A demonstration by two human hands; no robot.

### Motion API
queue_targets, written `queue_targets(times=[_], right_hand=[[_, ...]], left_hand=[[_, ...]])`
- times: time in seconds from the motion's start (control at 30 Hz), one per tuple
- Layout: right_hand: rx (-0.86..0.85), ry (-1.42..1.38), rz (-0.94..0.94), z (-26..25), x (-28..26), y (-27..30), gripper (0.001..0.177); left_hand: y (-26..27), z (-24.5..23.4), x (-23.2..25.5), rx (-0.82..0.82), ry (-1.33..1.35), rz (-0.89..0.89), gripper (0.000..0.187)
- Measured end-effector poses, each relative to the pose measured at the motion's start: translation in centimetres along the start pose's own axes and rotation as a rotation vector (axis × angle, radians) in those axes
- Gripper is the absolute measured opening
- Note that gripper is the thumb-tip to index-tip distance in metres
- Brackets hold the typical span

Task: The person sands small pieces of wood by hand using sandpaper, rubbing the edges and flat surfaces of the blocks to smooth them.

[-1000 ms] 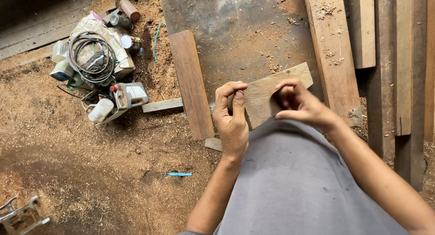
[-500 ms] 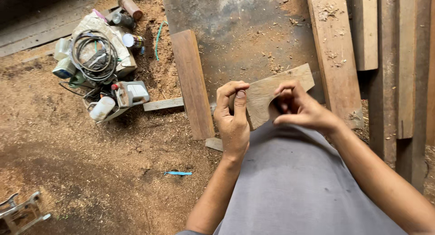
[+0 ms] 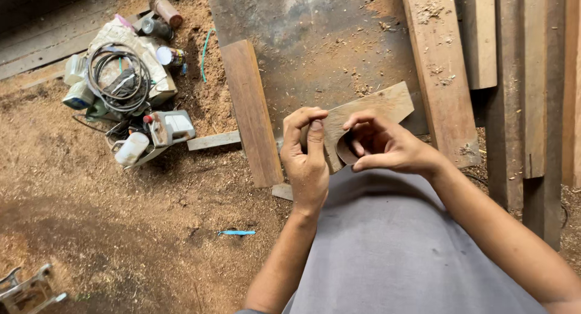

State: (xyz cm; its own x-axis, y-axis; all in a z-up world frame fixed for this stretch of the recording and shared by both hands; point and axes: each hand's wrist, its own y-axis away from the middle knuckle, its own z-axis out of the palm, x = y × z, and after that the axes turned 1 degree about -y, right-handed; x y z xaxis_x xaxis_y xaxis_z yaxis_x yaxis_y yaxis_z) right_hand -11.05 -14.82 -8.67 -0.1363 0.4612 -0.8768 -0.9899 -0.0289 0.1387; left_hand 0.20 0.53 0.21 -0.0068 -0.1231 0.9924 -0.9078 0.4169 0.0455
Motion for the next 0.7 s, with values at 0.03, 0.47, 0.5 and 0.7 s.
queue_targets(times=[0.03,0.47,0.5,0.7], right_hand=[[0.086,-0.011,0.07,-0.7,0.0,-0.1,0.066],[0.37,0.12,0.033,-2.8,3.0,0.3,0.043],[0.372,0.119,0.069,-3.1,3.2,0.6,0.044],[0.461,0.193,0.118,-4.8,3.6,-0.1,0.037]], left_hand=[[-0.2,0.2,0.0,-0.005,0.004,0.0,0.013],[0.7,0.5,0.3,-0.003,0.041,-0.027,0.014],[0.8,0.4,0.2,-0.005,0.024,-0.015,0.014],[0.5,0.4,0.3,-0.009,-0.08,0.052,0.014]])
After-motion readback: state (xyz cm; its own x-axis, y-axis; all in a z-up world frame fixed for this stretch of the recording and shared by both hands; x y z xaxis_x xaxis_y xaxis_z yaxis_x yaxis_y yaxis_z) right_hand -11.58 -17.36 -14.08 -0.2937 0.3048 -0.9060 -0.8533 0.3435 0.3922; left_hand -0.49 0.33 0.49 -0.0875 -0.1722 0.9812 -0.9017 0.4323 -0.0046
